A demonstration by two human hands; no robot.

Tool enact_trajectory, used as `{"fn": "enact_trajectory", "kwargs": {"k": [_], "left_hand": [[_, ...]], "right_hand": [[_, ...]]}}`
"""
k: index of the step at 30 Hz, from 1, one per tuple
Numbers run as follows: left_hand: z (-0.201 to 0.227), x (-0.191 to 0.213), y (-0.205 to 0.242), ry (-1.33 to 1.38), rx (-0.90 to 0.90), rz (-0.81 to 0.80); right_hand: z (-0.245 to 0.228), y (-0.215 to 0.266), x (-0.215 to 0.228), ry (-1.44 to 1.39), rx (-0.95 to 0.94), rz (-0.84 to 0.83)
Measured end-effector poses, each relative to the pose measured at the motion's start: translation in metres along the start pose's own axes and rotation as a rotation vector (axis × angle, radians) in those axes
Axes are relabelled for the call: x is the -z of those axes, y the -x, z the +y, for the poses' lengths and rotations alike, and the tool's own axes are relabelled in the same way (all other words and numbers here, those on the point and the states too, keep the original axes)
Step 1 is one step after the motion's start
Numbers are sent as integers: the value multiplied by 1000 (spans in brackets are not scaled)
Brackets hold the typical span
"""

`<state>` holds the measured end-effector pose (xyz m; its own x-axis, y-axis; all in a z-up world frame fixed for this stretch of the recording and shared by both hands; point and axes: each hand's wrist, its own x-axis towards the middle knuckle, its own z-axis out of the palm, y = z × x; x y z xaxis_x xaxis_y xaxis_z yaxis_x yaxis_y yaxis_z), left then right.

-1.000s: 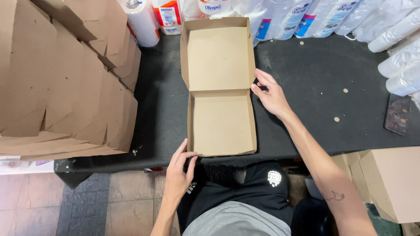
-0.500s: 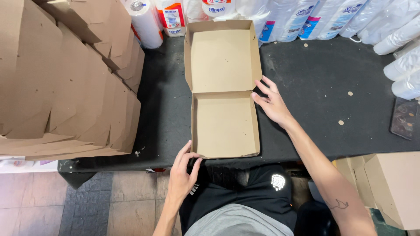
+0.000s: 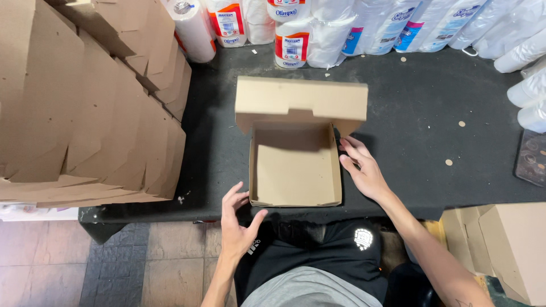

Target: The person assembles cardboard boxes by hand, folding the flaps and sides of each flat sheet to form a square box and then stacking the completed boxes.

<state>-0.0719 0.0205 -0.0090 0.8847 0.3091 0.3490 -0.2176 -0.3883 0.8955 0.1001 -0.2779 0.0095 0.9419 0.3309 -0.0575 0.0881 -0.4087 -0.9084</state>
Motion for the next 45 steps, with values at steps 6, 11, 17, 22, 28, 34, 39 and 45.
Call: {"fn": "enact_trajectory", "kwargs": {"k": [6, 11, 17, 22, 28, 34, 39, 45], "left_hand": [[-47, -4, -6, 479, 365, 23], [-47, 2, -20, 436, 613, -59], [9, 4, -41, 220, 741, -160], [33, 7, -45, -115, 733, -286], [29, 12, -24, 312, 653, -133], [-1, 23, -5, 971, 407, 125], [-13, 34, 12, 1006, 327, 250], [-43, 41, 62, 555, -200, 139]], "right_hand": [[-24, 28, 3, -398, -323, 5], [-44, 38, 5, -356, -386, -71], [-44, 36, 4, -298, -456, -139], [-36, 44, -6, -302, -413, -183], [-27, 54, -5, -395, -369, -269], [-44, 52, -24, -511, -122, -326], [-64, 40, -36, -672, 171, -360], [-99, 34, -66, -659, 343, -310]]}}
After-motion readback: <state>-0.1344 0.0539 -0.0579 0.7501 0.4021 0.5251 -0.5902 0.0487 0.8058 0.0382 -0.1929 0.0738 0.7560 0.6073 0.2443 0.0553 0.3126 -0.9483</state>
